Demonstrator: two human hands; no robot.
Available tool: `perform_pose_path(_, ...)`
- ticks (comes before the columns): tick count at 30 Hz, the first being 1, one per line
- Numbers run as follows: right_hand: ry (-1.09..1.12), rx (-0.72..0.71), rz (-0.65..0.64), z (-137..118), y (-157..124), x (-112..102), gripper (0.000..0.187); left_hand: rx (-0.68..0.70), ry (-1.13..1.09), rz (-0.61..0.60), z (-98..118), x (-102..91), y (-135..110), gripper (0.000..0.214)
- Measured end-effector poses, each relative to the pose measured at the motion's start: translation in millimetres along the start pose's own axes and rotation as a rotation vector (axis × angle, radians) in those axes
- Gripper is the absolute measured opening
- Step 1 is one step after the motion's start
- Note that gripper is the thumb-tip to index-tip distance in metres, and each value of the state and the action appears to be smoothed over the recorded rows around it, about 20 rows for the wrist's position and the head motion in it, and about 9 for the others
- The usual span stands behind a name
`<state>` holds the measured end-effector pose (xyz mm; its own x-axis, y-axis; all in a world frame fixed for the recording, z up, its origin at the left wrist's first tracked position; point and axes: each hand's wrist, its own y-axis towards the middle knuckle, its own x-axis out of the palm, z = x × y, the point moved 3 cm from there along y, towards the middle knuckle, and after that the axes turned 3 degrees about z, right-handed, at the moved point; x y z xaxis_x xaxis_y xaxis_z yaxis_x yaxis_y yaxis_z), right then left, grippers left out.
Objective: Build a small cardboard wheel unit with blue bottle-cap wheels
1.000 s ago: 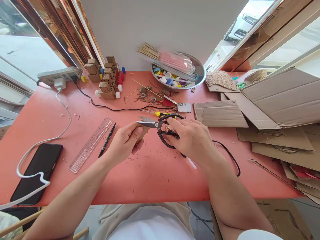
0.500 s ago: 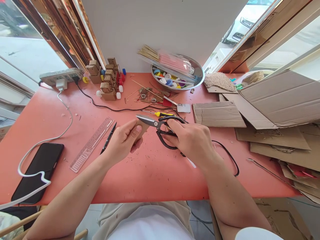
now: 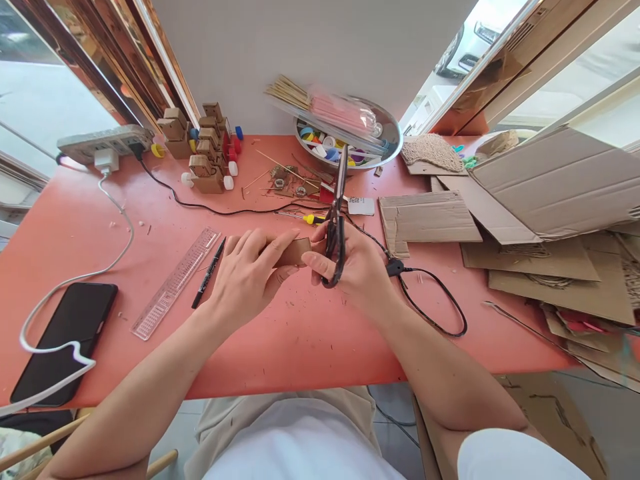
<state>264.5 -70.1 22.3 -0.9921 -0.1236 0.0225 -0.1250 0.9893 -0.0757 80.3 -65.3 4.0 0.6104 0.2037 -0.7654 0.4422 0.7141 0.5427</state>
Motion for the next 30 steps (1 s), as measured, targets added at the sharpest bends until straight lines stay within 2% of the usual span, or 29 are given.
perform_pose_path(3,-0.001,-0.034,0.073,0.2,1.5,-2.9,0.057,-0.071,-0.057,0.039,-9.9,-10.8,4.3,0.050)
perform_pose_path(5,-0.023,-0.086,0.144,-3.9,2.0,-8.5,0.058,-0.215,-0.182,0.073,-21.9,-20.1,9.8,0.049)
perform_pose_path(8,-0.052,-0.130,0.243,-10.6,2.1,-17.2,0.058,-0.487,-0.496,0.081,-38.5,-24.4,16.1,0.048)
perform_pose_path(11,-0.069,-0.156,0.293,-15.0,2.1,-22.9,0.056,-0.634,-0.850,0.046,-40.2,-17.8,20.2,0.057)
perform_pose_path(14,-0.070,-0.162,0.305,-16.7,3.3,-26.4,0.057,-0.680,-1.040,-0.002,-32.3,-12.4,23.1,0.051)
perform_pose_path(23,0.009,-0.119,0.245,-11.7,8.5,-30.4,0.060,-0.760,-1.192,-0.041,-28.7,-12.8,23.4,0.048)
perform_pose_path(27,-0.010,-0.145,0.279,-14.0,7.1,-31.3,0.060,-0.765,-1.227,-0.018,-28.2,-10.9,23.4,0.052)
perform_pose_path(30,-0.038,-0.156,0.298,-16.6,5.8,-31.3,0.059,-0.792,-1.248,0.064,-30.3,-9.0,22.9,0.049)
